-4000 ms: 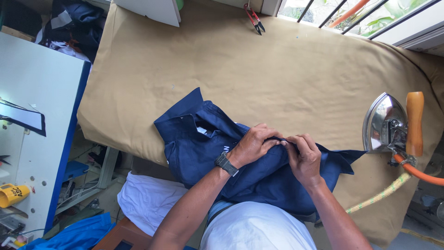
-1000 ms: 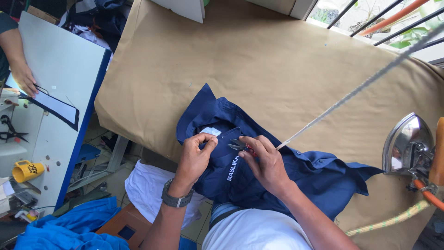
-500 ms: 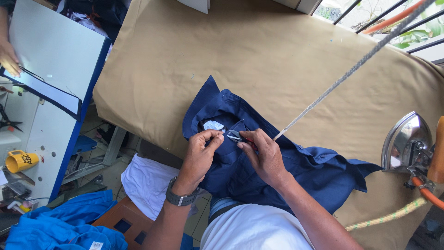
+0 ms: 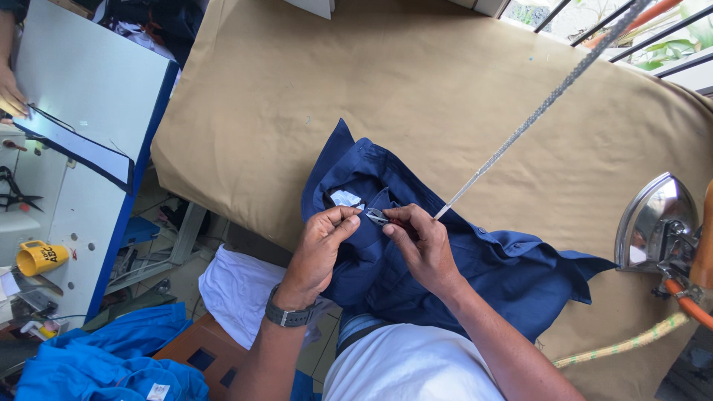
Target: The person uses scissors to trim threads on a blue shirt laid out on a work table. They then use a steam iron to press the shirt, smoothing out the fabric and collar area.
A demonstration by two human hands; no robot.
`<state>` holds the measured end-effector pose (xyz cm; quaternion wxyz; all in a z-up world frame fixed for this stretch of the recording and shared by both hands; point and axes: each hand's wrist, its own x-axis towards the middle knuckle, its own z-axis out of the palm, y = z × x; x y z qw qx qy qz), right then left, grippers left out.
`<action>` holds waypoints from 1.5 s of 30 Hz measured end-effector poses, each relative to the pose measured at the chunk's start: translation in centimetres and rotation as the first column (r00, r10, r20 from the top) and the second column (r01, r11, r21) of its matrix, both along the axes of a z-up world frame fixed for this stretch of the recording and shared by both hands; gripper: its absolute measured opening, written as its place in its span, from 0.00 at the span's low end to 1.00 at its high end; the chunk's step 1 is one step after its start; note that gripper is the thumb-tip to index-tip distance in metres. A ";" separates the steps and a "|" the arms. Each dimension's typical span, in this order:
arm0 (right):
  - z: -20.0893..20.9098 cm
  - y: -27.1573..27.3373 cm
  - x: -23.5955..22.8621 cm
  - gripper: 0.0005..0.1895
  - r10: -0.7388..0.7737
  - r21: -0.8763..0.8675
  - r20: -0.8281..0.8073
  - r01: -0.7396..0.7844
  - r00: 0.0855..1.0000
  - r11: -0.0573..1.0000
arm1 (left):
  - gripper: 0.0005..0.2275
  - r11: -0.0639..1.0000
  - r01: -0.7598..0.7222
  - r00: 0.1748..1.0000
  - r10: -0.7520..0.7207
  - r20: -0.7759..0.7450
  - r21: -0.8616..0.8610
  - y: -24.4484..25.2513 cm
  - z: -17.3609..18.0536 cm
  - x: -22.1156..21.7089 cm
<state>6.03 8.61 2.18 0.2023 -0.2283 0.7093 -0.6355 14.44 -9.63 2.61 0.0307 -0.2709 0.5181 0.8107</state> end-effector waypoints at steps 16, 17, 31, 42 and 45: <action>0.0 0.5 0.3 0.07 -0.072 0.115 -0.133 0.087 0.989 0.990 | 0.06 0.999 -0.033 0.999 0.033 0.029 -0.002 0.5 -0.1 -0.2; 0.0 0.5 0.3 0.08 -0.073 0.090 -0.127 0.085 0.989 0.992 | 0.06 0.999 -0.036 0.999 0.037 0.037 -0.017 0.5 0.0 -0.3; -0.1 0.3 0.1 0.09 -0.025 0.160 -0.158 0.051 0.987 0.986 | 0.06 0.999 0.008 1.000 -0.007 0.018 -0.040 0.4 -0.3 -0.3; 0.1 0.7 -0.1 0.09 -0.008 0.123 -0.163 0.028 0.987 0.992 | 0.07 1.000 0.018 0.999 -0.018 0.031 0.015 0.0 -0.4 -0.2; -0.2 0.9 -0.2 0.08 0.003 0.118 -0.195 0.020 0.981 0.993 | 0.06 1.000 0.022 1.000 -0.022 0.018 0.018 0.1 -0.5 -0.1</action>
